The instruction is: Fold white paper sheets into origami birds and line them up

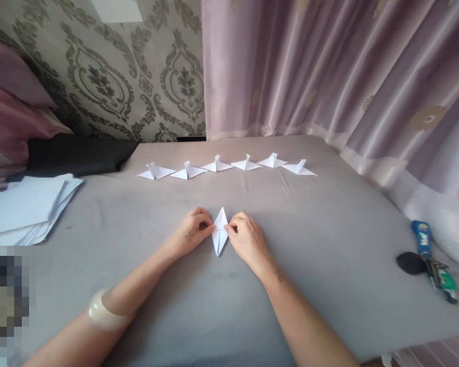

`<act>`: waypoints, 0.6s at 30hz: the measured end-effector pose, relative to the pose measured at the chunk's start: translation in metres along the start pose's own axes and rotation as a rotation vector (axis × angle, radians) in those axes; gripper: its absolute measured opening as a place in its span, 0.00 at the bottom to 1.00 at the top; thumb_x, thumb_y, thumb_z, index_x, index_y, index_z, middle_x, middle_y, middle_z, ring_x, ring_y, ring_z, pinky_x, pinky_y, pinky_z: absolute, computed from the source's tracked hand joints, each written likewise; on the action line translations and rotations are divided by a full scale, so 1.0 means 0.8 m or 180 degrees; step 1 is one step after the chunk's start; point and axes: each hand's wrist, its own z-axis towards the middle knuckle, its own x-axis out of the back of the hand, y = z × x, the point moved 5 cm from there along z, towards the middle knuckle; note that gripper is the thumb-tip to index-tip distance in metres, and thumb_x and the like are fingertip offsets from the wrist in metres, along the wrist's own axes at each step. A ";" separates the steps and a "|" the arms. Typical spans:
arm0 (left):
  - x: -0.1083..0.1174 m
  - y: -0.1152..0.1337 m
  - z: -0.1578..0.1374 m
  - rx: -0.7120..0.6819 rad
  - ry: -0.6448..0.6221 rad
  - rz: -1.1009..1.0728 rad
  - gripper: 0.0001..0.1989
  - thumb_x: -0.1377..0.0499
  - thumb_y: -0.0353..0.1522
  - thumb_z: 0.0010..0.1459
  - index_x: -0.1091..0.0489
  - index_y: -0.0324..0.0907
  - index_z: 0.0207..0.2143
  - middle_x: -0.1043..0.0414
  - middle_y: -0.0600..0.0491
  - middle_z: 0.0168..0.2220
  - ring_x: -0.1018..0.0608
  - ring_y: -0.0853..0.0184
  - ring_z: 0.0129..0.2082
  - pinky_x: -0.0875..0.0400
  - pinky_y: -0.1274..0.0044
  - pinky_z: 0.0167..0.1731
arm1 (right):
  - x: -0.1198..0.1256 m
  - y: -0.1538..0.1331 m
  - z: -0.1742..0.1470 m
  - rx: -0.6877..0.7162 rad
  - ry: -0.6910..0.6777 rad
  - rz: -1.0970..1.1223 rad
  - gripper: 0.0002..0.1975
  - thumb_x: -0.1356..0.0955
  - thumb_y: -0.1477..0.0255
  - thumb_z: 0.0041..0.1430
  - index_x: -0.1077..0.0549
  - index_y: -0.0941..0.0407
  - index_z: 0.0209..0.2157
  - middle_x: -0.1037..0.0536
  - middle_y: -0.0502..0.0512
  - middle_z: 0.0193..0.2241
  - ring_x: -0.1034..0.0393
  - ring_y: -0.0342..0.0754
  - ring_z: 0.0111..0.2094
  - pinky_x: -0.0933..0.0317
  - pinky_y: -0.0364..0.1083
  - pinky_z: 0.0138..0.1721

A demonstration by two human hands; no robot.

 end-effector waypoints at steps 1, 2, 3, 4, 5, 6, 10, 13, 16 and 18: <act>0.000 0.000 0.000 -0.0019 0.0016 0.0032 0.05 0.42 0.31 0.55 0.30 0.41 0.26 0.32 0.48 0.38 0.29 0.63 0.40 0.30 0.72 0.41 | 0.000 -0.001 0.000 0.0005 0.0004 -0.0011 0.12 0.35 0.69 0.58 0.29 0.54 0.21 0.25 0.53 0.35 0.30 0.46 0.37 0.39 0.46 0.40; 0.000 0.001 0.000 -0.0033 0.0027 0.0076 0.05 0.42 0.31 0.55 0.30 0.41 0.26 0.33 0.48 0.38 0.29 0.62 0.40 0.31 0.71 0.42 | 0.000 -0.002 0.000 0.0011 0.0010 -0.0025 0.12 0.35 0.69 0.58 0.29 0.54 0.21 0.25 0.53 0.35 0.30 0.46 0.37 0.39 0.46 0.41; 0.000 0.001 0.001 -0.0029 0.0034 0.0132 0.06 0.41 0.31 0.55 0.30 0.41 0.26 0.33 0.48 0.38 0.30 0.62 0.41 0.31 0.70 0.42 | 0.000 -0.003 0.001 0.0016 0.0019 -0.0042 0.12 0.35 0.69 0.58 0.29 0.54 0.21 0.25 0.53 0.35 0.30 0.46 0.37 0.39 0.46 0.41; 0.001 0.002 0.001 -0.0012 0.0029 0.0197 0.06 0.41 0.31 0.55 0.30 0.41 0.26 0.33 0.48 0.39 0.30 0.61 0.41 0.32 0.70 0.43 | 0.000 -0.003 0.001 0.0019 0.0032 -0.0061 0.12 0.35 0.70 0.58 0.30 0.54 0.21 0.25 0.53 0.34 0.30 0.46 0.37 0.39 0.46 0.41; 0.001 0.003 0.001 0.0019 0.0019 0.0265 0.06 0.41 0.31 0.55 0.30 0.41 0.26 0.33 0.48 0.39 0.30 0.61 0.41 0.32 0.69 0.43 | 0.000 -0.003 0.001 0.0020 0.0049 -0.0084 0.12 0.35 0.70 0.58 0.30 0.54 0.21 0.25 0.53 0.34 0.30 0.46 0.37 0.39 0.46 0.41; 0.000 0.003 0.001 0.0056 -0.0002 0.0332 0.06 0.41 0.31 0.55 0.30 0.41 0.26 0.33 0.48 0.39 0.31 0.61 0.41 0.33 0.69 0.43 | 0.000 -0.003 0.001 0.0023 0.0066 -0.0109 0.12 0.35 0.70 0.58 0.31 0.54 0.21 0.26 0.53 0.34 0.30 0.46 0.37 0.39 0.46 0.41; -0.002 0.003 -0.001 0.0043 0.0027 0.0562 0.03 0.42 0.31 0.56 0.32 0.41 0.30 0.33 0.48 0.38 0.32 0.61 0.39 0.34 0.68 0.43 | -0.004 0.001 0.001 0.0074 0.0132 -0.0226 0.10 0.34 0.70 0.58 0.31 0.54 0.23 0.26 0.54 0.34 0.31 0.48 0.38 0.40 0.47 0.42; -0.005 0.011 -0.005 -0.0213 0.0121 0.0710 0.06 0.46 0.29 0.59 0.34 0.41 0.39 0.33 0.49 0.39 0.33 0.62 0.38 0.34 0.68 0.42 | -0.005 0.005 -0.001 0.0114 0.0194 -0.0377 0.08 0.34 0.69 0.58 0.32 0.54 0.25 0.27 0.54 0.33 0.32 0.49 0.37 0.41 0.48 0.41; -0.013 0.029 -0.013 -0.0581 -0.0091 0.1007 0.11 0.53 0.25 0.62 0.33 0.41 0.42 0.32 0.48 0.40 0.33 0.62 0.38 0.34 0.69 0.42 | -0.004 0.004 -0.003 0.0207 0.0285 -0.0574 0.07 0.34 0.68 0.59 0.32 0.54 0.28 0.28 0.54 0.33 0.33 0.49 0.36 0.42 0.47 0.39; -0.022 0.041 -0.019 -0.0738 -0.0313 0.1375 0.13 0.55 0.24 0.63 0.32 0.40 0.42 0.32 0.47 0.39 0.32 0.62 0.37 0.32 0.70 0.40 | -0.003 -0.001 -0.005 0.0271 0.0330 -0.0657 0.05 0.34 0.69 0.60 0.31 0.54 0.31 0.27 0.54 0.33 0.33 0.49 0.37 0.42 0.47 0.38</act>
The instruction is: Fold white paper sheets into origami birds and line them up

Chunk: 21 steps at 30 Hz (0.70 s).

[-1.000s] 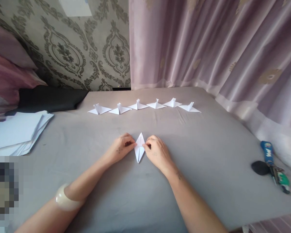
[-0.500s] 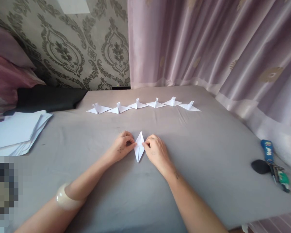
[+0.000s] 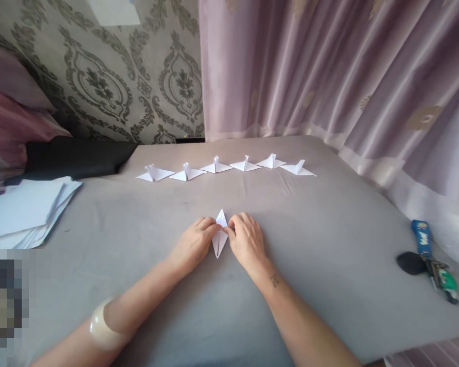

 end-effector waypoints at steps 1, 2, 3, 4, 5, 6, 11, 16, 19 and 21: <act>-0.002 0.007 -0.001 -0.0033 -0.0091 0.0219 0.14 0.55 0.23 0.63 0.32 0.40 0.42 0.32 0.47 0.39 0.32 0.61 0.38 0.32 0.70 0.39 | 0.001 -0.003 -0.001 0.0041 0.0000 -0.0029 0.04 0.35 0.69 0.61 0.30 0.53 0.32 0.27 0.54 0.34 0.33 0.49 0.38 0.42 0.46 0.39; -0.004 0.014 -0.003 -0.0034 -0.0173 0.0444 0.14 0.55 0.22 0.62 0.32 0.39 0.42 0.32 0.46 0.39 0.31 0.60 0.38 0.31 0.70 0.39 | 0.002 -0.007 -0.003 0.0095 -0.0020 -0.0062 0.04 0.36 0.69 0.62 0.29 0.52 0.34 0.26 0.53 0.34 0.32 0.49 0.38 0.42 0.46 0.39; -0.007 0.019 -0.004 -0.0003 -0.0246 0.0657 0.14 0.54 0.21 0.62 0.32 0.38 0.43 0.32 0.45 0.39 0.30 0.60 0.39 0.31 0.70 0.38 | 0.002 -0.011 -0.004 0.0158 -0.0052 -0.0101 0.06 0.37 0.70 0.63 0.28 0.52 0.35 0.26 0.53 0.35 0.32 0.49 0.39 0.42 0.46 0.39; -0.009 0.024 -0.005 0.0044 -0.0325 0.0835 0.14 0.54 0.21 0.61 0.31 0.37 0.42 0.32 0.45 0.38 0.30 0.59 0.39 0.30 0.70 0.38 | 0.003 -0.015 -0.007 0.0236 -0.0108 -0.0151 0.07 0.38 0.71 0.64 0.28 0.51 0.36 0.26 0.53 0.35 0.32 0.49 0.39 0.42 0.46 0.40; -0.012 0.029 -0.006 0.0092 -0.0397 0.0968 0.14 0.53 0.21 0.61 0.31 0.37 0.42 0.31 0.44 0.38 0.29 0.59 0.39 0.29 0.69 0.37 | 0.004 -0.020 -0.010 0.0316 -0.0183 -0.0219 0.10 0.39 0.73 0.65 0.27 0.51 0.38 0.25 0.53 0.36 0.32 0.49 0.40 0.42 0.46 0.40; -0.014 0.033 -0.007 0.0134 -0.0453 0.1062 0.14 0.52 0.20 0.60 0.30 0.36 0.42 0.31 0.43 0.38 0.29 0.58 0.39 0.29 0.69 0.37 | 0.005 -0.025 -0.014 0.0395 -0.0278 -0.0313 0.12 0.40 0.75 0.65 0.26 0.50 0.39 0.25 0.54 0.38 0.33 0.48 0.41 0.42 0.46 0.40; -0.012 0.044 -0.012 0.0299 -0.0572 0.1128 0.15 0.50 0.19 0.57 0.30 0.33 0.43 0.30 0.41 0.39 0.28 0.56 0.40 0.28 0.68 0.36 | 0.017 -0.044 -0.033 0.0542 -0.0739 -0.0886 0.19 0.43 0.80 0.64 0.30 0.52 0.50 0.28 0.58 0.47 0.34 0.51 0.46 0.42 0.48 0.43; 0.008 0.024 -0.012 0.0379 -0.0321 0.0441 0.10 0.48 0.22 0.55 0.28 0.37 0.33 0.30 0.43 0.37 0.28 0.57 0.39 0.29 0.70 0.34 | 0.025 -0.039 -0.036 0.0402 -0.0878 -0.1010 0.21 0.43 0.83 0.61 0.27 0.53 0.48 0.27 0.59 0.48 0.33 0.52 0.46 0.41 0.48 0.39; 0.021 0.002 -0.008 0.0559 0.0126 -0.0428 0.11 0.49 0.25 0.57 0.27 0.39 0.29 0.28 0.47 0.36 0.26 0.63 0.36 0.31 0.74 0.36 | 0.028 -0.029 -0.033 0.0343 -0.0705 -0.0775 0.20 0.42 0.83 0.60 0.25 0.52 0.42 0.27 0.55 0.47 0.33 0.50 0.47 0.43 0.46 0.35; 0.021 -0.010 -0.005 0.0646 0.0242 -0.0860 0.11 0.48 0.26 0.57 0.28 0.40 0.26 0.28 0.49 0.35 0.26 0.67 0.31 0.33 0.77 0.33 | 0.028 -0.024 -0.030 0.0284 -0.0591 -0.0616 0.18 0.41 0.82 0.58 0.24 0.51 0.38 0.26 0.53 0.45 0.33 0.48 0.46 0.44 0.45 0.34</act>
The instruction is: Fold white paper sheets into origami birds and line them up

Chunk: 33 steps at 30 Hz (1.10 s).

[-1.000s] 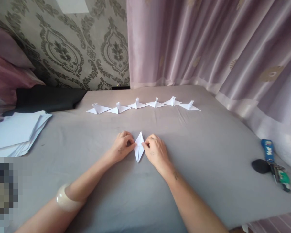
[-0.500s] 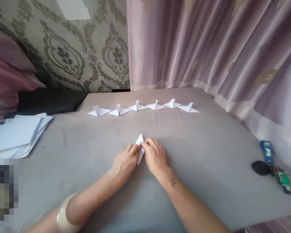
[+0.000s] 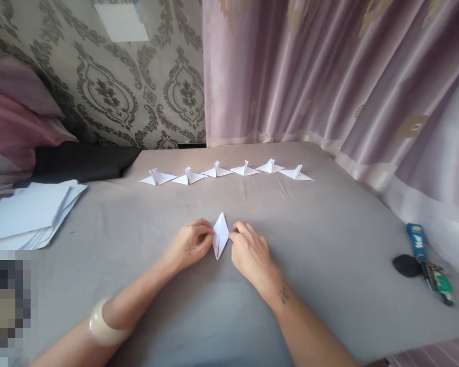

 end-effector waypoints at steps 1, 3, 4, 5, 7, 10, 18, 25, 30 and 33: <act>0.000 -0.005 0.002 0.0045 0.0045 -0.0115 0.12 0.48 0.27 0.58 0.29 0.40 0.24 0.29 0.50 0.33 0.27 0.68 0.30 0.34 0.77 0.33 | 0.000 0.002 0.001 -0.0042 0.0069 0.0058 0.17 0.41 0.82 0.58 0.24 0.51 0.36 0.26 0.52 0.44 0.32 0.47 0.45 0.45 0.45 0.34; -0.004 -0.014 0.005 0.0154 0.0177 -0.0222 0.11 0.46 0.29 0.59 0.30 0.40 0.24 0.30 0.51 0.32 0.27 0.68 0.29 0.34 0.77 0.32 | -0.001 0.003 0.004 -0.0137 0.0225 0.0153 0.14 0.40 0.79 0.58 0.25 0.51 0.33 0.26 0.51 0.41 0.32 0.47 0.43 0.45 0.44 0.34; -0.006 -0.018 0.006 0.0211 0.0250 -0.0251 0.09 0.45 0.30 0.58 0.30 0.40 0.25 0.31 0.51 0.31 0.28 0.67 0.30 0.34 0.77 0.33 | -0.002 0.003 0.006 -0.0190 0.0306 0.0202 0.11 0.39 0.77 0.59 0.26 0.52 0.31 0.26 0.51 0.39 0.32 0.47 0.43 0.45 0.44 0.34; -0.010 -0.023 0.006 0.0243 0.0318 -0.0279 0.06 0.44 0.29 0.57 0.30 0.40 0.27 0.32 0.51 0.33 0.28 0.66 0.32 0.34 0.76 0.35 | -0.003 0.004 0.008 -0.0247 0.0385 0.0252 0.09 0.38 0.74 0.60 0.27 0.52 0.30 0.26 0.51 0.38 0.32 0.47 0.42 0.44 0.44 0.35; -0.015 -0.030 0.005 0.0236 0.0493 -0.0315 0.03 0.42 0.29 0.55 0.30 0.40 0.33 0.33 0.49 0.36 0.28 0.63 0.37 0.33 0.73 0.39 | -0.006 0.006 0.011 -0.0362 0.0525 0.0334 0.08 0.37 0.68 0.60 0.28 0.53 0.30 0.27 0.53 0.36 0.32 0.49 0.41 0.43 0.45 0.37; -0.022 -0.037 0.005 0.0161 0.0621 -0.0428 0.10 0.42 0.29 0.54 0.30 0.40 0.40 0.34 0.46 0.41 0.30 0.60 0.42 0.35 0.68 0.46 | -0.015 0.011 0.016 -0.0433 0.0639 0.0518 0.08 0.36 0.66 0.59 0.29 0.55 0.36 0.28 0.57 0.39 0.33 0.53 0.43 0.42 0.48 0.42; -0.020 -0.037 0.009 0.0322 0.0506 -0.0935 0.03 0.40 0.26 0.48 0.28 0.40 0.28 0.33 0.49 0.37 0.30 0.62 0.40 0.36 0.70 0.45 | -0.036 0.015 0.028 -0.0170 0.0652 0.1542 0.02 0.35 0.72 0.55 0.30 0.55 0.31 0.30 0.55 0.36 0.33 0.50 0.39 0.40 0.49 0.44; -0.015 -0.036 0.009 0.0377 0.0527 -0.1614 0.04 0.39 0.29 0.47 0.28 0.40 0.29 0.31 0.49 0.39 0.30 0.64 0.38 0.35 0.73 0.41 | -0.039 0.018 0.033 -0.0188 0.0852 0.2407 0.04 0.34 0.70 0.53 0.28 0.55 0.29 0.29 0.54 0.38 0.29 0.47 0.38 0.34 0.47 0.41; -0.019 -0.031 0.013 0.0320 0.0461 -0.2551 0.11 0.38 0.37 0.49 0.31 0.38 0.27 0.28 0.49 0.34 0.26 0.66 0.31 0.32 0.75 0.34 | -0.040 0.027 0.034 -0.0348 0.1111 0.3066 0.10 0.30 0.63 0.50 0.27 0.56 0.30 0.28 0.58 0.44 0.28 0.50 0.43 0.30 0.46 0.39; -0.014 -0.023 0.013 0.0220 0.0618 -0.2996 0.15 0.34 0.40 0.46 0.32 0.38 0.27 0.28 0.49 0.36 0.25 0.65 0.34 0.30 0.75 0.36 | -0.039 0.030 0.034 -0.0507 0.1255 0.3306 0.18 0.28 0.62 0.48 0.29 0.55 0.40 0.26 0.60 0.43 0.29 0.54 0.46 0.30 0.49 0.41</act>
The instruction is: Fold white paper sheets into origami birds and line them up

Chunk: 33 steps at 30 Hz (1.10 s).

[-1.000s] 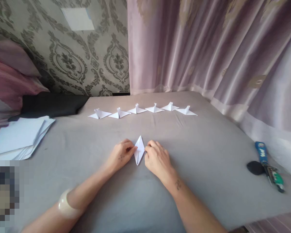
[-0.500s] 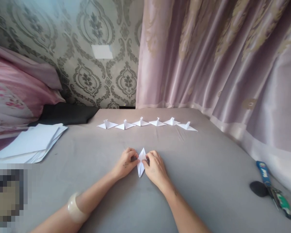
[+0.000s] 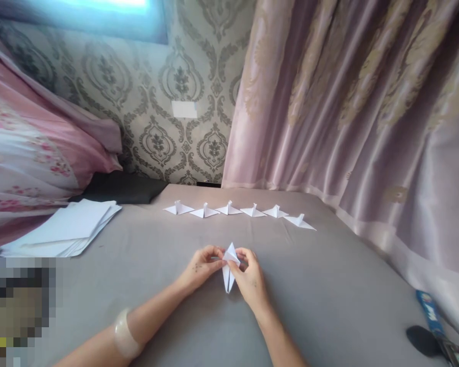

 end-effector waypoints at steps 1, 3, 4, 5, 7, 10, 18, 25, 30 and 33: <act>0.000 0.003 0.000 -0.0055 0.0060 -0.0119 0.16 0.33 0.40 0.45 0.32 0.38 0.26 0.29 0.48 0.38 0.25 0.65 0.34 0.30 0.75 0.37 | 0.000 0.000 0.001 -0.0043 0.0036 0.0058 0.21 0.28 0.62 0.48 0.30 0.56 0.42 0.26 0.61 0.43 0.28 0.54 0.45 0.30 0.50 0.41; 0.001 0.010 0.001 -0.0145 0.0155 -0.0303 0.17 0.33 0.42 0.44 0.32 0.38 0.26 0.30 0.49 0.37 0.25 0.66 0.35 0.30 0.75 0.39 | -0.002 -0.003 0.002 -0.0096 0.0044 0.0174 0.24 0.28 0.61 0.48 0.33 0.56 0.45 0.25 0.62 0.43 0.26 0.54 0.42 0.29 0.51 0.39; 0.002 0.013 0.001 -0.0184 0.0195 -0.0397 0.17 0.32 0.42 0.44 0.32 0.38 0.28 0.30 0.50 0.36 0.25 0.66 0.35 0.30 0.75 0.39 | -0.004 -0.005 0.002 -0.0100 0.0025 0.0234 0.25 0.29 0.60 0.49 0.34 0.57 0.46 0.24 0.63 0.43 0.26 0.53 0.40 0.29 0.51 0.38; 0.003 0.016 0.001 -0.0221 0.0235 -0.0511 0.18 0.31 0.41 0.44 0.31 0.39 0.31 0.29 0.51 0.35 0.26 0.67 0.35 0.30 0.75 0.39 | -0.006 -0.008 0.001 -0.0097 0.0003 0.0295 0.25 0.29 0.60 0.50 0.35 0.57 0.46 0.24 0.62 0.42 0.25 0.53 0.39 0.30 0.51 0.39; 0.004 0.022 0.000 -0.0254 0.0257 -0.0760 0.22 0.30 0.39 0.42 0.29 0.41 0.38 0.28 0.51 0.35 0.26 0.67 0.35 0.30 0.75 0.39 | -0.010 -0.015 -0.002 -0.0036 -0.0018 0.0382 0.24 0.30 0.60 0.52 0.36 0.56 0.47 0.23 0.61 0.41 0.26 0.51 0.40 0.31 0.50 0.41; 0.001 0.027 -0.003 -0.0081 0.0100 -0.0898 0.19 0.30 0.36 0.44 0.26 0.39 0.39 0.25 0.50 0.34 0.26 0.67 0.35 0.31 0.75 0.40 | -0.012 -0.030 -0.010 0.0236 0.0042 0.0288 0.21 0.32 0.64 0.56 0.36 0.56 0.49 0.23 0.58 0.39 0.26 0.49 0.40 0.32 0.50 0.43; 0.007 0.034 -0.008 0.0061 0.0466 -0.0885 0.08 0.31 0.34 0.46 0.22 0.39 0.29 0.24 0.55 0.27 0.28 0.72 0.28 0.32 0.80 0.33 | 0.007 -0.090 -0.034 0.1695 0.0792 -0.0941 0.10 0.33 0.73 0.59 0.31 0.53 0.43 0.27 0.56 0.39 0.31 0.46 0.38 0.33 0.47 0.38; 0.006 0.033 -0.010 0.0115 0.0533 -0.0767 0.09 0.31 0.35 0.45 0.22 0.40 0.29 0.22 0.52 0.33 0.23 0.64 0.36 0.29 0.74 0.41 | 0.006 -0.097 -0.036 0.1865 0.0728 -0.0983 0.06 0.35 0.77 0.61 0.31 0.54 0.40 0.27 0.54 0.34 0.31 0.45 0.35 0.34 0.46 0.36; 0.010 0.034 -0.009 0.0197 0.0691 -0.0598 0.09 0.31 0.35 0.46 0.22 0.40 0.30 0.22 0.52 0.33 0.23 0.64 0.37 0.30 0.74 0.42 | 0.003 -0.098 -0.041 0.1985 0.0754 -0.1029 0.10 0.35 0.80 0.60 0.31 0.54 0.42 0.26 0.55 0.36 0.30 0.45 0.37 0.33 0.45 0.36; 0.012 0.034 -0.009 0.0210 0.0731 -0.0563 0.09 0.32 0.35 0.46 0.21 0.41 0.30 0.22 0.52 0.34 0.24 0.63 0.38 0.30 0.74 0.43 | 0.000 -0.098 -0.041 0.1968 0.0643 -0.1039 0.09 0.35 0.80 0.61 0.31 0.53 0.41 0.26 0.54 0.35 0.30 0.44 0.36 0.34 0.45 0.36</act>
